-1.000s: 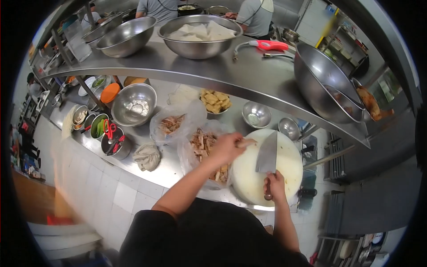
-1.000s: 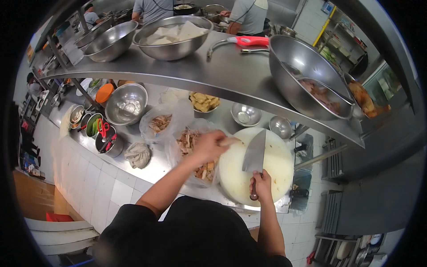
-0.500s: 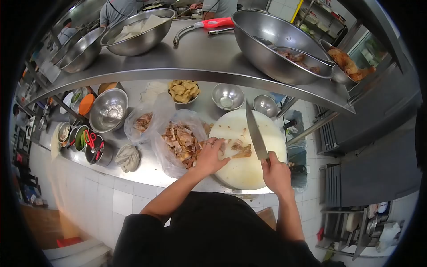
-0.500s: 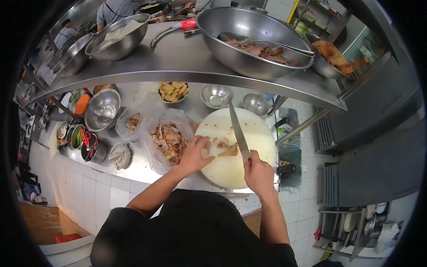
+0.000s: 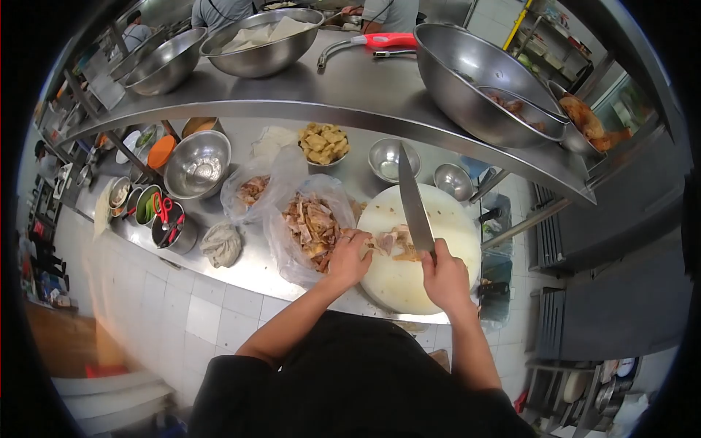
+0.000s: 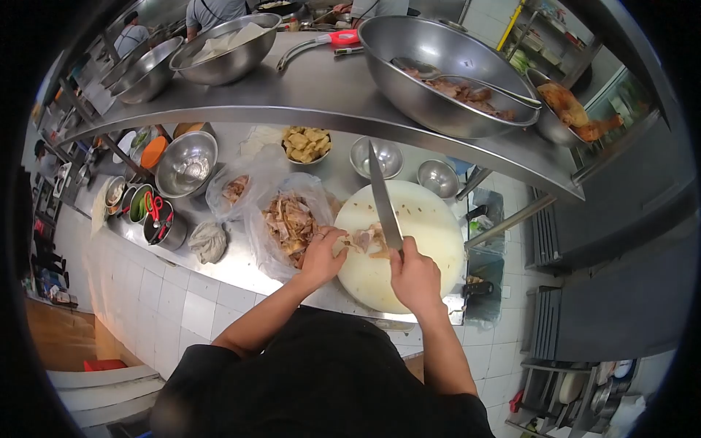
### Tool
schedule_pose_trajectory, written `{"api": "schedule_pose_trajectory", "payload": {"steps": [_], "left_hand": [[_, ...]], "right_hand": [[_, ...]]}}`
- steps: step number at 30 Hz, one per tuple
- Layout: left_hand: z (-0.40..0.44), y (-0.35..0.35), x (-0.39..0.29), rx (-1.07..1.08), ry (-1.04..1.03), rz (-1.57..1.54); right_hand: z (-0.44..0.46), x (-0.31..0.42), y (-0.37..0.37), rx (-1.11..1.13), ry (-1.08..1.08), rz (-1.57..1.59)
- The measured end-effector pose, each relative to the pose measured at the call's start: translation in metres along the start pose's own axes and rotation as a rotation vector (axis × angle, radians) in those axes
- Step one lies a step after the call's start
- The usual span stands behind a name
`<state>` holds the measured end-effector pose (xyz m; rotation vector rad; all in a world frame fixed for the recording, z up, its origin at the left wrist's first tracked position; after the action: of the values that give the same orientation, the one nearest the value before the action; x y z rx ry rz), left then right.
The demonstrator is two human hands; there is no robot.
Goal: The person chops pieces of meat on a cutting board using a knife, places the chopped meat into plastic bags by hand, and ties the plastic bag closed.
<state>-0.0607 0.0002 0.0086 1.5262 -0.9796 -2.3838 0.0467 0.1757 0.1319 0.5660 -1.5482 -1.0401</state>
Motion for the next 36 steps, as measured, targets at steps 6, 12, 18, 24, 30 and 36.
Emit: {"api": "schedule_pose_trajectory", "payload": {"steps": [6,12,18,24,30,36], "left_hand": [[-0.011,-0.012,0.0,0.004,-0.066,0.065],[-0.009,-0.007,-0.018,0.048,-0.06,0.123],[0.01,-0.036,-0.024,0.241,-0.116,0.244],[0.033,-0.07,-0.046,0.193,-0.169,0.2],[0.03,-0.051,-0.025,-0.183,-0.104,0.032],[0.011,0.065,0.012,-0.519,-0.041,0.131]], "right_hand": [[0.021,-0.013,-0.068,0.163,0.034,-0.178],[0.002,-0.067,-0.039,0.253,-0.345,0.599],[-0.06,-0.175,-0.034,0.114,-0.642,1.009],[-0.05,-0.13,-0.074,0.214,-0.607,0.97],[-0.007,-0.047,-0.121,0.373,-0.473,1.06],[0.012,0.043,-0.149,0.586,-0.293,0.952]]}}
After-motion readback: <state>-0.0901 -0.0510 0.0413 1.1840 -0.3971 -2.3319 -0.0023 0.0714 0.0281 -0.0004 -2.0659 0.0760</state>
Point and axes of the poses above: each hand's wrist, its own z-axis towards the middle knuckle, its own y-axis out of the back of the hand, x = y × z, the point moved 6 cm from there along z, towards the middle knuckle, and after that the axes turned 2 degrees about z, right-handed, at the moved point
